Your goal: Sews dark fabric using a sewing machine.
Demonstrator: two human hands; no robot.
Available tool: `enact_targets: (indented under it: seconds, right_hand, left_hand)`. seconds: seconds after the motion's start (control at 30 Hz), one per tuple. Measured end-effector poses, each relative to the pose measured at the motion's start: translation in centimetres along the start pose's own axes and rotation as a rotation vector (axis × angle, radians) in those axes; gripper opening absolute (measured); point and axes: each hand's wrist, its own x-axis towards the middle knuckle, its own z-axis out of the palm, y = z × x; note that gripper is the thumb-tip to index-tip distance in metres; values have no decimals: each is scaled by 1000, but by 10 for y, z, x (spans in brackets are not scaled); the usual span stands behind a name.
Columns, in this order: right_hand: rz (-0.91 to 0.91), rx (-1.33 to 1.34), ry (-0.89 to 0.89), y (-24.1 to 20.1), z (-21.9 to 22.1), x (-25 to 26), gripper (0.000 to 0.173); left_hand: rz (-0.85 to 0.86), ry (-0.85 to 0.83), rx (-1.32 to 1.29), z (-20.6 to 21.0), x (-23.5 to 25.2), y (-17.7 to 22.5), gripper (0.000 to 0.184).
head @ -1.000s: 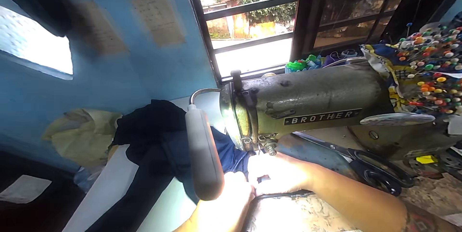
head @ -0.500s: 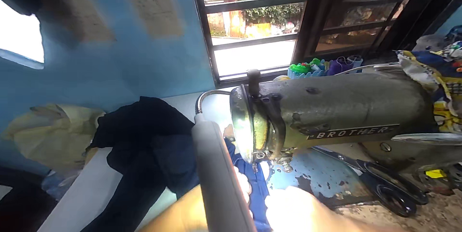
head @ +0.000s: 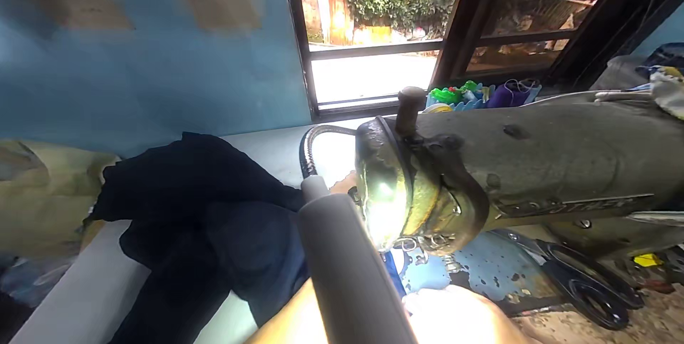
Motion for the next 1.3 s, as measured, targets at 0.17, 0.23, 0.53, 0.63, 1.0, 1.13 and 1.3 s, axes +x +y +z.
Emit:
enact_targets:
  seconds: [0.17, 0.23, 0.53, 0.63, 1.0, 1.13, 1.3]
  right_hand:
    - [-16, -30, 49, 0, -2, 3, 26]
    - [-84, -36, 0, 9, 16, -4, 26]
    - [-193, -80, -262, 12, 29, -5, 18]
    - [-106, -112, -404, -12, -19, 15, 15]
    - [-103, -93, -22, -7, 4, -11, 23]
    - [-74, -102, -93, -15, -6, -2, 21]
    - [-129, -25, -205, -9, 2, -7, 21]
  left_hand:
    - [-100, -8, -54, -1, 2, 5, 46]
    - [-154, -12, -26, -4, 7, 9, 43]
    - [3, 20, -76, -4, 4, 4, 35]
    - [22, 59, -27, -2, -3, 2, 36]
    - [158, 13, -45, -1, -4, -3, 24]
    - [256, -27, -153, 3, -11, -1, 36]
    - [310, 12, -168, -3, -2, -6, 31]
